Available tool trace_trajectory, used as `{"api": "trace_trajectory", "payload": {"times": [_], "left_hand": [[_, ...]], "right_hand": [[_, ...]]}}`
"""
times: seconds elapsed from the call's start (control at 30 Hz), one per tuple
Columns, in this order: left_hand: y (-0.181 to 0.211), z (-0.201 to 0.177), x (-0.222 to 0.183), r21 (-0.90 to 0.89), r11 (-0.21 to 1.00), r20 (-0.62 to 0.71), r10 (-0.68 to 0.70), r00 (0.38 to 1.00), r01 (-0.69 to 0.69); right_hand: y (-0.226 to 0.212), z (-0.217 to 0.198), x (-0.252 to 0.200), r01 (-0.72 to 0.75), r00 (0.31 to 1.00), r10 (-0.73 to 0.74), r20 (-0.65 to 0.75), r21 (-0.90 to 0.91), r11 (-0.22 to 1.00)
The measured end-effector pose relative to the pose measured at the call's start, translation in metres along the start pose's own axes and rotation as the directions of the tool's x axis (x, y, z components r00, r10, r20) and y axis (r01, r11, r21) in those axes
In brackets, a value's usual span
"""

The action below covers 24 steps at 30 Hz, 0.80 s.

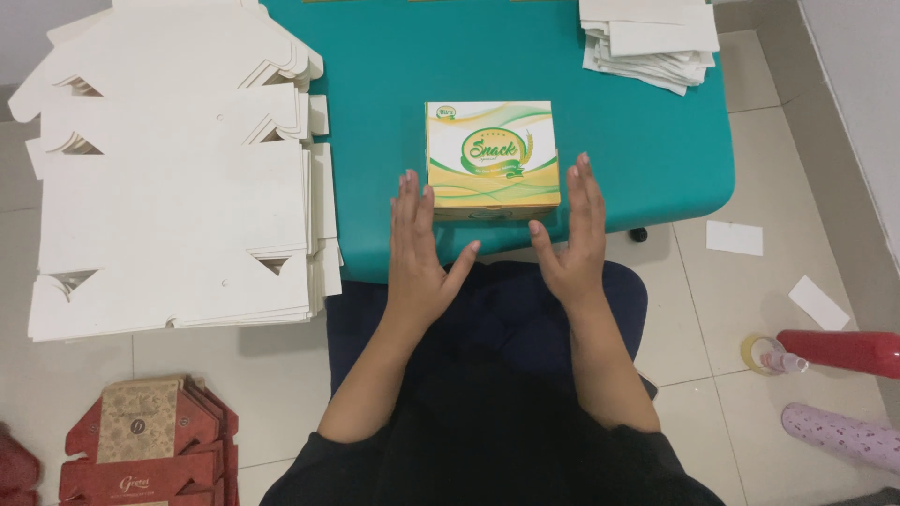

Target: Assembling cardboard snack boxes by folding templates and tucking tabs.

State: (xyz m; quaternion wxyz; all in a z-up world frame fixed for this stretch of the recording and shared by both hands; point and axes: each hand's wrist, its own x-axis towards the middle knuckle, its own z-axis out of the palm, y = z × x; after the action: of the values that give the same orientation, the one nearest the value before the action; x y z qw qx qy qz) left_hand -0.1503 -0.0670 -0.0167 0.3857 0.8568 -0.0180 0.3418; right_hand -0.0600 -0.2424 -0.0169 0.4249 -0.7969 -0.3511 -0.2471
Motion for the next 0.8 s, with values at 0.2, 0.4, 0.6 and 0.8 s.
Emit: {"api": "trace_trajectory", "payload": {"times": [0.2, 0.4, 0.6, 0.8], "left_hand": [[-0.005, 0.002, 0.016, 0.342, 0.931, 0.177, 0.070, 0.982, -0.128], [-0.001, 0.003, 0.015, 0.308, 0.950, 0.215, -0.020, 0.976, -0.049], [0.004, -0.012, 0.003, -0.068, 0.983, 0.114, -0.164, 0.980, 0.173], [0.011, -0.004, -0.005, -0.147, 0.899, 0.324, -0.350, 0.879, 0.412]], "right_hand": [[0.003, 0.006, 0.004, 0.041, 0.993, -0.013, 0.116, -0.237, 0.971], [0.004, 0.003, 0.003, 0.056, 0.989, -0.012, 0.149, -0.289, 0.956], [0.007, -0.013, -0.008, -0.206, 0.975, 0.221, -0.026, 0.278, 0.938], [0.005, 0.028, -0.039, -0.483, 0.875, 0.438, 0.208, 0.310, 0.819]]}}
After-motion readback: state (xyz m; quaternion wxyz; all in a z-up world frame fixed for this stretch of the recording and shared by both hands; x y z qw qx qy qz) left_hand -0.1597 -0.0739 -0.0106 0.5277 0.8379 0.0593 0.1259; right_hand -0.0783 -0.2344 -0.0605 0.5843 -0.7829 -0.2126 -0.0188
